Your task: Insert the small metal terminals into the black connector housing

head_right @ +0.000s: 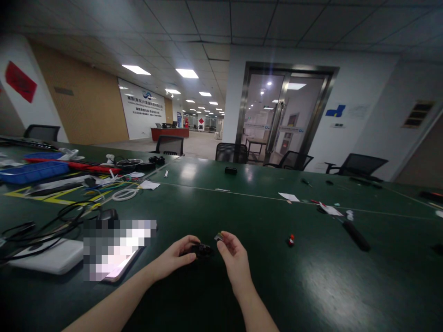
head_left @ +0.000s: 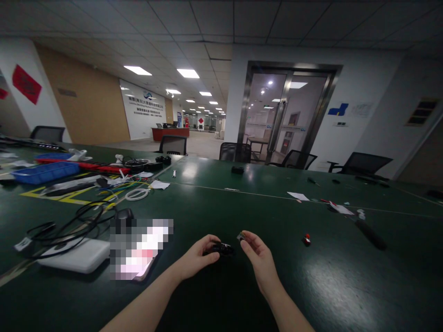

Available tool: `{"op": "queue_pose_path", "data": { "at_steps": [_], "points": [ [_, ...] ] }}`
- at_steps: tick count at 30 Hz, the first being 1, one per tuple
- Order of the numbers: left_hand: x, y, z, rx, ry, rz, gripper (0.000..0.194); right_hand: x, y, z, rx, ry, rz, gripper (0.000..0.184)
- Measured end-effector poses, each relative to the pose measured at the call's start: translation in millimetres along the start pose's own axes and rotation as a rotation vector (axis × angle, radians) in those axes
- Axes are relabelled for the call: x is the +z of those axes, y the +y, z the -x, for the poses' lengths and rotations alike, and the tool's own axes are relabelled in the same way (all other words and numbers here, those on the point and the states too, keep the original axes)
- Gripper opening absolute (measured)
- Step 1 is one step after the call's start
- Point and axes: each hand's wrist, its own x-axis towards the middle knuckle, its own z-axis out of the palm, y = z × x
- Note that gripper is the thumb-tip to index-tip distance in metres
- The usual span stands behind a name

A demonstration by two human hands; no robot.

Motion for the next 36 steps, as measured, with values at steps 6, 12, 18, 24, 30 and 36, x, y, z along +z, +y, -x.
{"op": "queue_pose_path", "data": {
  "at_steps": [6,12,18,24,30,36],
  "points": [
    [-0.6,1.7,0.5,0.026,-0.013,0.016,0.033,-6.0,9.4,-4.6,-0.039,0.039,-0.043,0.039],
    [-2.1,-3.0,-1.6,0.014,-0.002,0.017,0.035,-4.9,8.1,-5.0,-0.028,0.103,-0.127,0.038],
    [-2.4,-2.9,-1.6,0.004,0.003,0.024,0.037,-7.7,10.9,-6.1,-0.024,0.140,-0.205,0.037],
    [-3.0,-2.2,-1.1,-0.003,0.003,0.024,0.036,-12.0,11.4,-7.2,-0.013,0.183,-0.221,0.034],
    [-3.8,-3.0,-0.7,0.010,-0.011,0.016,0.036,-11.7,8.5,-7.1,0.000,0.191,-0.257,0.033],
    [-3.0,-0.7,-1.8,0.050,-0.016,0.003,0.039,-10.1,1.5,-5.0,0.020,0.205,-0.294,0.033]
  ]
}}
